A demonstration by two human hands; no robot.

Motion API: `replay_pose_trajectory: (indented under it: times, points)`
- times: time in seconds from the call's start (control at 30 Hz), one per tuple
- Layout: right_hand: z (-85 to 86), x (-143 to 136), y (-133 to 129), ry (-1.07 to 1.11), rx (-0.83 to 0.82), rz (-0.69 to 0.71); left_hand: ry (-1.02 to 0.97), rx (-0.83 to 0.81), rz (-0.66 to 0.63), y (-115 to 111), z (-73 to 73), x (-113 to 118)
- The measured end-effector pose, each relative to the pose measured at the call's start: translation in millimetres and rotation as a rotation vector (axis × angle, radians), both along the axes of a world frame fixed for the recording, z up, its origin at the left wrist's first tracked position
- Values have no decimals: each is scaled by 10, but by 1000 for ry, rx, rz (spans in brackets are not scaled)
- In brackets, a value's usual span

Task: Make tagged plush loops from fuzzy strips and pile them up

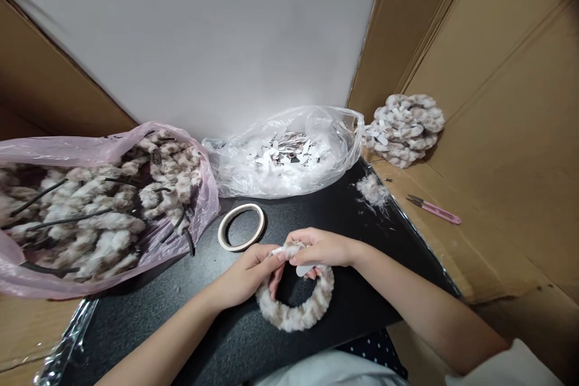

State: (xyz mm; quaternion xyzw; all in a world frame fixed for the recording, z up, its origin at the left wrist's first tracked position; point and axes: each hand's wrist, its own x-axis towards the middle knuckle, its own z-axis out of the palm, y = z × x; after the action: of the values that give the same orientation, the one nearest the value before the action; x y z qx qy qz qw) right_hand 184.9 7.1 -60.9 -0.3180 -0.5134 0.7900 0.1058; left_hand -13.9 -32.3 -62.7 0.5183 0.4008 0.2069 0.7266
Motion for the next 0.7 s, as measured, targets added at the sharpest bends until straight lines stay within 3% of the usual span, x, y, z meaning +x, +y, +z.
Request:
replay_pose_trajectory:
  times: [0.13,0.23,0.3,0.47,0.7]
  points:
    - [-73,45,56,207,-137,90,-92,-3,64,-18,-85,10]
    - [-156,58,100,351,-239,189,-94,57,4,-18,-86,-8]
    - [-200,54,120,364,-311,234,-121,30,-40,-19,-54,-14]
    - [-229,39,141,335,-373,259,-234,-238,-30,-38,14,26]
    - [-289,31,166,312,-400,241,-338,-207,-44,-5,-149,53]
